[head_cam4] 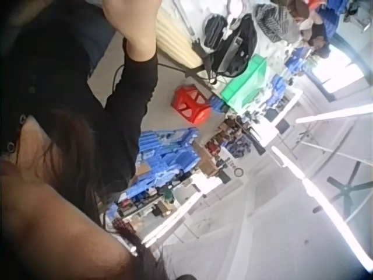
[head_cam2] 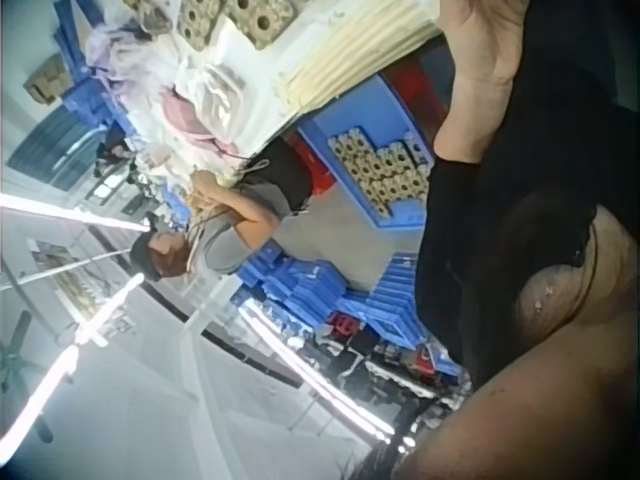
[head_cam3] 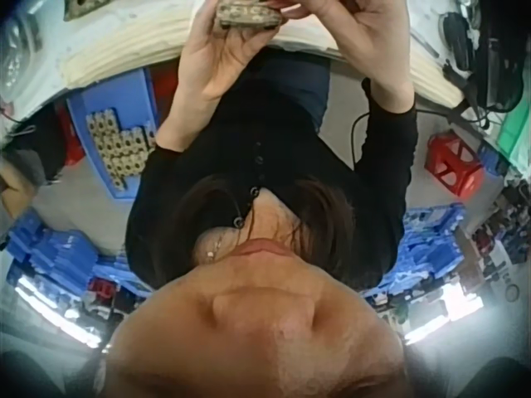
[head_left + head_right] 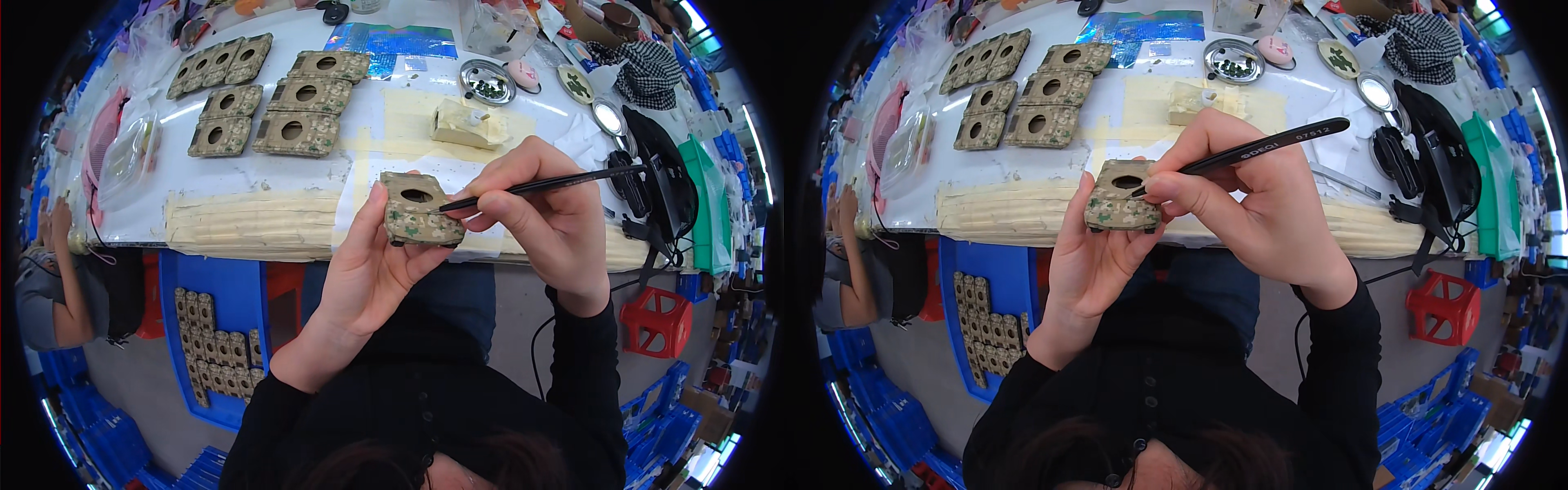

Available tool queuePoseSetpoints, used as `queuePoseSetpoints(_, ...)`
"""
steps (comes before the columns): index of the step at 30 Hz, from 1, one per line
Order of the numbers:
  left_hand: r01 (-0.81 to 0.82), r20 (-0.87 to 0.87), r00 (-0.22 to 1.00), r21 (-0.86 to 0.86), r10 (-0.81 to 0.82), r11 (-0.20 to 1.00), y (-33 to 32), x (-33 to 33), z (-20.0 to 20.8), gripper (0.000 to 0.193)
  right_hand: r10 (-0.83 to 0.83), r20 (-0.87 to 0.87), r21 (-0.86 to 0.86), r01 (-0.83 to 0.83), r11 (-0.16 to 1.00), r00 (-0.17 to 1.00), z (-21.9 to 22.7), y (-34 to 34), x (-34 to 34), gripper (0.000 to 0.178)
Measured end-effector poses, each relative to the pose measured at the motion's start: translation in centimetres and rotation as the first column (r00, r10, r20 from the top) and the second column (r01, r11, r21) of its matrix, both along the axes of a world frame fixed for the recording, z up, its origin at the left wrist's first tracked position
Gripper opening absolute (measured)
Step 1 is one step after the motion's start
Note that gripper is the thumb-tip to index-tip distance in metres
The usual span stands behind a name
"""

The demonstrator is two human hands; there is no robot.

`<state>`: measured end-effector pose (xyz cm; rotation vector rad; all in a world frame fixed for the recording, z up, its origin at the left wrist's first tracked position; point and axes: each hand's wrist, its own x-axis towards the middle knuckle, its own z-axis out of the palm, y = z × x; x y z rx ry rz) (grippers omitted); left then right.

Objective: Use a black pen and tweezers to detail and assemble miniature toy tank models at a factory workbench.

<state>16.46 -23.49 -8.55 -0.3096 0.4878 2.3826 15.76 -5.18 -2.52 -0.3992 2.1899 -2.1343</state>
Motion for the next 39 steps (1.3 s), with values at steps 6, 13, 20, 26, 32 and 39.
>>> queuePoseSetpoints(6, -0.007, -0.007, 1.0, 0.023, 0.007, 1.0, -0.06, 0.07, 0.11, 0.044, -0.005, -0.005, 0.023, 0.006, 1.0, 1.0, 0.23, -0.12, 0.04, 0.009)
queuePoseSetpoints(13, -0.009, -0.012, 1.0, 0.047, 0.01, 0.999, -0.23, 0.12, 0.02, 0.047, 0.0, -0.022, 0.049, 0.001, 0.999, 1.0, 0.4, -0.14, 0.03, 0.009)
queuePoseSetpoints(20, -0.021, 0.006, 1.0, 0.114, 0.021, 0.993, -0.23, 0.11, -0.6, 0.054, 0.006, -0.041, 0.045, -0.004, 0.999, 0.999, 0.24, -0.16, 0.04, 0.008)
queuePoseSetpoints(26, -0.023, 0.007, 1.0, 0.117, 0.022, 0.993, -0.28, 0.06, -0.5, 0.054, 0.01, -0.051, 0.054, -0.007, 0.999, 0.999, 0.24, -0.23, -0.01, 0.007)
queuePoseSetpoints(32, -0.016, 0.004, 1.0, 0.13, 0.016, 0.991, -0.36, 0.05, -0.41, 0.054, 0.011, -0.069, 0.069, -0.007, 0.998, 0.998, 0.38, -0.24, -0.02, 0.008)
queuePoseSetpoints(39, -0.008, 0.007, 1.0, 0.147, 0.007, 0.989, -0.39, 0.02, -0.46, 0.055, -0.003, -0.045, 0.04, 0.005, 0.999, 0.999, 0.33, -0.35, 0.05, 0.007)
